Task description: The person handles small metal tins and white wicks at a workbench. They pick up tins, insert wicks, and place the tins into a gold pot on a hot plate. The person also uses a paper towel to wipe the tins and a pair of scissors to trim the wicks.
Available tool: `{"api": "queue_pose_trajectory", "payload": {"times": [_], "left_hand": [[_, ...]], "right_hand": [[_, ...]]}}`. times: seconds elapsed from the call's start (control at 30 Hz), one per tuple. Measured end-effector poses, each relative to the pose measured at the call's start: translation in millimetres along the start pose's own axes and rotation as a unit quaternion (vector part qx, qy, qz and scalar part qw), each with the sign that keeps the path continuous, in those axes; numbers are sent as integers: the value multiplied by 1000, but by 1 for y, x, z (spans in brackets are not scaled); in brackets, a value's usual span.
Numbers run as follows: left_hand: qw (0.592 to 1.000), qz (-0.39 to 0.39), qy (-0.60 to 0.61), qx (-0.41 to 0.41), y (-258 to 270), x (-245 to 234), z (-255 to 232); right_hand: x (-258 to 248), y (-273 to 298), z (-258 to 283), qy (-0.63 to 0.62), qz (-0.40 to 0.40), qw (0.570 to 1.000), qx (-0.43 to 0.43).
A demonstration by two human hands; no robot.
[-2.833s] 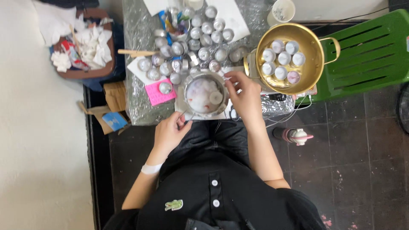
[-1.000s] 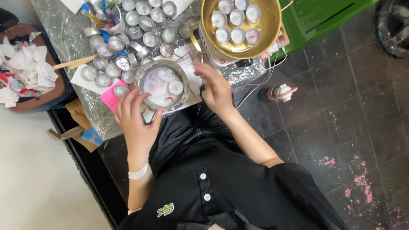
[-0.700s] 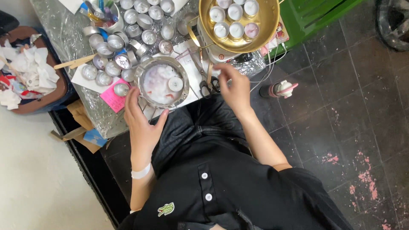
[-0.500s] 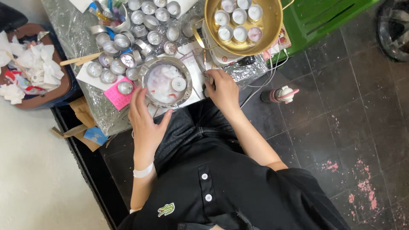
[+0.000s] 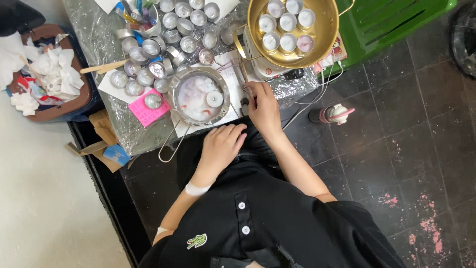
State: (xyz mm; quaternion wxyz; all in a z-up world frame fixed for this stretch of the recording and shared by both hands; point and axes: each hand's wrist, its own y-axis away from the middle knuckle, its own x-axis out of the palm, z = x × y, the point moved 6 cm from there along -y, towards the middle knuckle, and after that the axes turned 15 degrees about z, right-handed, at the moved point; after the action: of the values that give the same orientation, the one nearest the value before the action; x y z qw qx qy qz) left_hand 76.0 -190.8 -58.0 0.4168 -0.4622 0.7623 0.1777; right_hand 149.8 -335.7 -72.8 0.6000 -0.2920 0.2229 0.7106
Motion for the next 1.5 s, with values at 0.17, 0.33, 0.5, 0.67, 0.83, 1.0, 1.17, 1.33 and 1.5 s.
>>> {"api": "queue_pose_trajectory", "payload": {"times": [0.17, 0.33, 0.5, 0.67, 0.83, 1.0, 1.17, 1.33, 1.5], "left_hand": [[995, -14, -62, -77, -15, 30, 21], [992, -19, -68, -105, -13, 41, 34], [989, -17, -43, -140, -14, 55, 40], [992, 1, -15, -124, -7, 43, 26], [986, -70, 100, -116, -2, 20, 16], [941, -67, 294, -155, 5, 29, 16], [917, -24, 383, -110, 14, 38, 19], [908, 26, 418, 4, 3, -5, -4], [926, 9, 375, 40, 28, -59, 13]], "right_hand": [[-1, 5, -6, -66, 3, 998, -19], [3, 7, -4, -75, 2, 997, -34], [4, 12, 8, -71, 16, 997, -38], [14, 20, 36, -48, 3, 994, -94], [11, 2, 20, -5, 9, 997, -82], [-5, 13, 13, -78, 40, 996, 6], [-8, 29, 36, -10, 98, 982, -159], [-25, 26, 33, 40, 83, 978, -190], [-80, 29, 16, -60, 22, 979, -193]]}}
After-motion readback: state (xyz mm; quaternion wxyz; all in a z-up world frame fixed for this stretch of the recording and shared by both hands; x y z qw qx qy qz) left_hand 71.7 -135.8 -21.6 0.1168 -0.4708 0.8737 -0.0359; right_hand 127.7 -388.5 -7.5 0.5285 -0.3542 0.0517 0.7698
